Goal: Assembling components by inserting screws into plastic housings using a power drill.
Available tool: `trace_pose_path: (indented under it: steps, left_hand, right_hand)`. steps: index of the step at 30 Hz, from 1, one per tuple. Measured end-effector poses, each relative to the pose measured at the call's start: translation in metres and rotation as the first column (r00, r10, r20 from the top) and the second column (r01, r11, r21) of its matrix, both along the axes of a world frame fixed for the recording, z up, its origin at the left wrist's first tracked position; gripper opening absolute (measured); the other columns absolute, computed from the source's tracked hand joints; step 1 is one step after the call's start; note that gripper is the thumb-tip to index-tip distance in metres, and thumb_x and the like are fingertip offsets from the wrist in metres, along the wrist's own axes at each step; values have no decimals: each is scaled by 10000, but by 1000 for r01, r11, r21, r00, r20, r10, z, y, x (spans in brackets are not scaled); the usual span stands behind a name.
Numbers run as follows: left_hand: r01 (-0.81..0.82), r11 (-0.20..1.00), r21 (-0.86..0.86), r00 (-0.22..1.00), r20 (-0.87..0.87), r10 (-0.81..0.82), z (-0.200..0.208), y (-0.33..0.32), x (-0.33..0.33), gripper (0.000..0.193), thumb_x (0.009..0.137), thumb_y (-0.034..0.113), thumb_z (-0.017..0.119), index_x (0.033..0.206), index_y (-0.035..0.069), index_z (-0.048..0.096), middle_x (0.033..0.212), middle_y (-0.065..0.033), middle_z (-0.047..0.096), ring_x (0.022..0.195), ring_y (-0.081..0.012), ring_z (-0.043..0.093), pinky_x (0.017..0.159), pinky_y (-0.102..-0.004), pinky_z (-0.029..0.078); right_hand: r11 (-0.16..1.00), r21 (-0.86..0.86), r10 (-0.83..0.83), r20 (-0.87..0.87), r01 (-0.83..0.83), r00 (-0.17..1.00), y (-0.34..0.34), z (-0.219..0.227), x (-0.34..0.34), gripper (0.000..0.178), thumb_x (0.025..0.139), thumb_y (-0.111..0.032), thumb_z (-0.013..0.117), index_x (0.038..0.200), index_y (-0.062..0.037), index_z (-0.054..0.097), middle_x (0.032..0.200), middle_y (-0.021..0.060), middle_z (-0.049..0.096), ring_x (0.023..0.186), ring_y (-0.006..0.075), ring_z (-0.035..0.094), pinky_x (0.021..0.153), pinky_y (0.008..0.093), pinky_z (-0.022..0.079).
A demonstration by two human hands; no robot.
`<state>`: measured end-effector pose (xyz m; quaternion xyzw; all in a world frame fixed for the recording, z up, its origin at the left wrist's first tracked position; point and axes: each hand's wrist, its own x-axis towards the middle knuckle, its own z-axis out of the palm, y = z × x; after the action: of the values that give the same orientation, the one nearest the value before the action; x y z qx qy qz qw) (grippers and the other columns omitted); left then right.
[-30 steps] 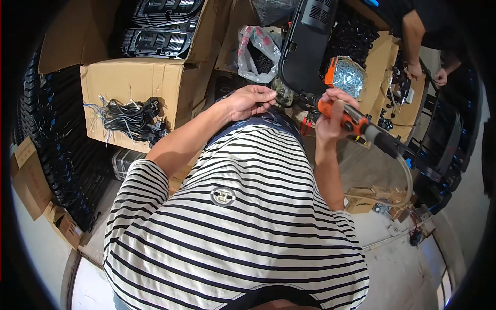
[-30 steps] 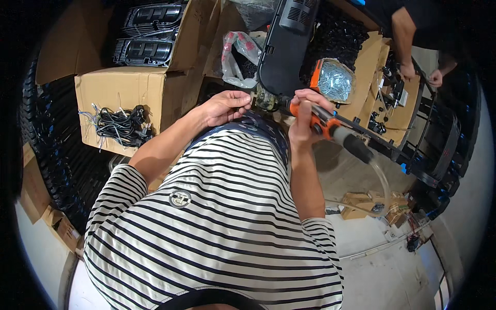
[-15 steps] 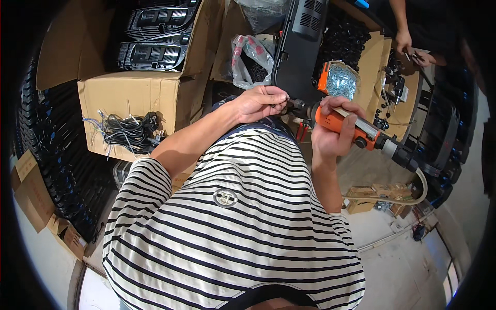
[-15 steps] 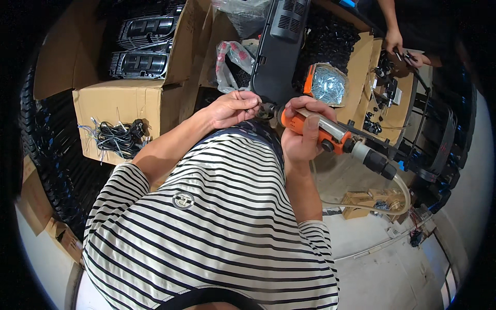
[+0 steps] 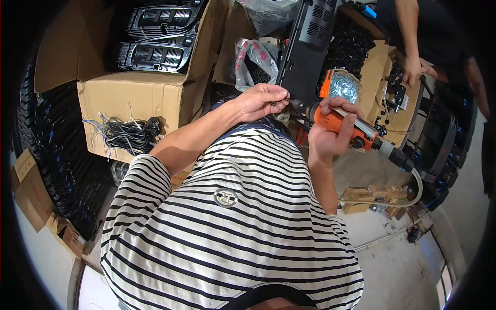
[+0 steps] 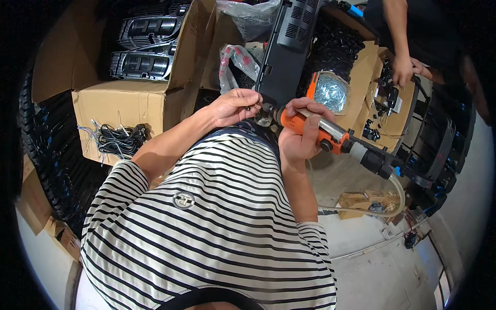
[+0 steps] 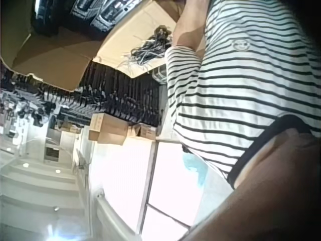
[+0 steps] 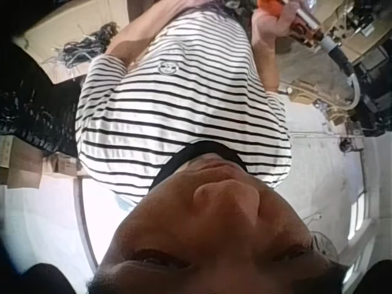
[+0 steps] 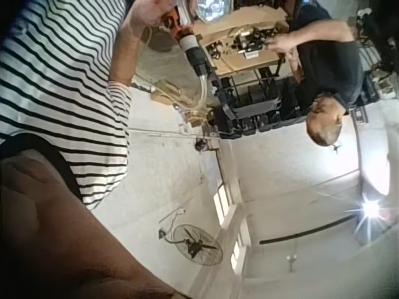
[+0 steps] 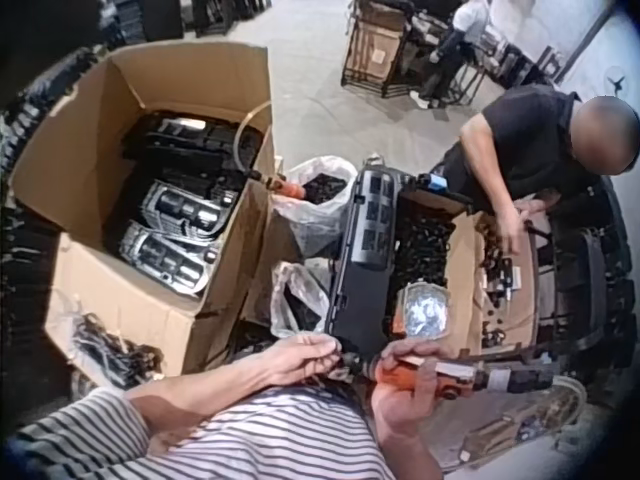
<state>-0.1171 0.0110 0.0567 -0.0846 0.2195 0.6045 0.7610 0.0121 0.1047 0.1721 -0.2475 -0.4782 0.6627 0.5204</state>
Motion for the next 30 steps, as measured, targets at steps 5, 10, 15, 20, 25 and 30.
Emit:
trace_pose_path:
  steps: [5,10,15,20,25,30]
  left_hand:
    - [-11,998,64,1000,23,10,-4,1,-11,133,902,120,652,970,6,667,907,-76,671,805,-122,632,740,-231,531]
    - [17,1000,-2,999,-33,-17,-4,4,-17,141,901,133,656,976,14,666,895,-78,675,767,-116,630,707,-223,531]
    - [46,998,-35,999,-21,-47,-7,8,-19,152,899,148,662,972,14,663,865,-68,672,717,-98,613,654,-209,522]
    - [30,999,-22,996,79,-29,-13,7,-20,226,902,232,667,953,12,659,818,-46,654,677,-80,589,600,-193,494]
    - [120,991,-62,991,71,-116,-22,9,-22,283,937,291,618,935,10,649,802,-43,637,678,-91,589,589,-196,481]
    - [-29,946,-324,892,-435,-121,-41,-8,-24,291,982,264,528,995,-11,622,817,-63,631,666,-106,573,563,-219,462]
  right_hand:
    - [1000,28,7,55,-9,998,3,1,-8,240,962,-282,464,1001,-50,510,908,150,607,719,217,514,754,401,434]
    - [999,49,-1,56,-1,998,6,-1,-14,237,965,-276,456,1012,-49,502,913,154,610,720,219,518,752,404,438]
    - [996,84,-1,89,-7,996,7,-2,-21,237,969,-269,448,1015,-42,501,912,157,612,716,215,522,744,404,445]
    - [995,95,-2,102,-8,995,10,-12,-27,227,967,-255,461,1021,-38,500,910,165,613,712,219,535,741,404,462]
    - [990,139,-8,111,-8,994,15,-35,-39,190,933,-181,547,1009,-9,523,909,186,628,706,212,568,709,361,497]
    - [972,224,21,198,-66,980,17,-56,-46,155,888,-84,608,984,20,545,905,197,641,702,195,590,685,318,516]
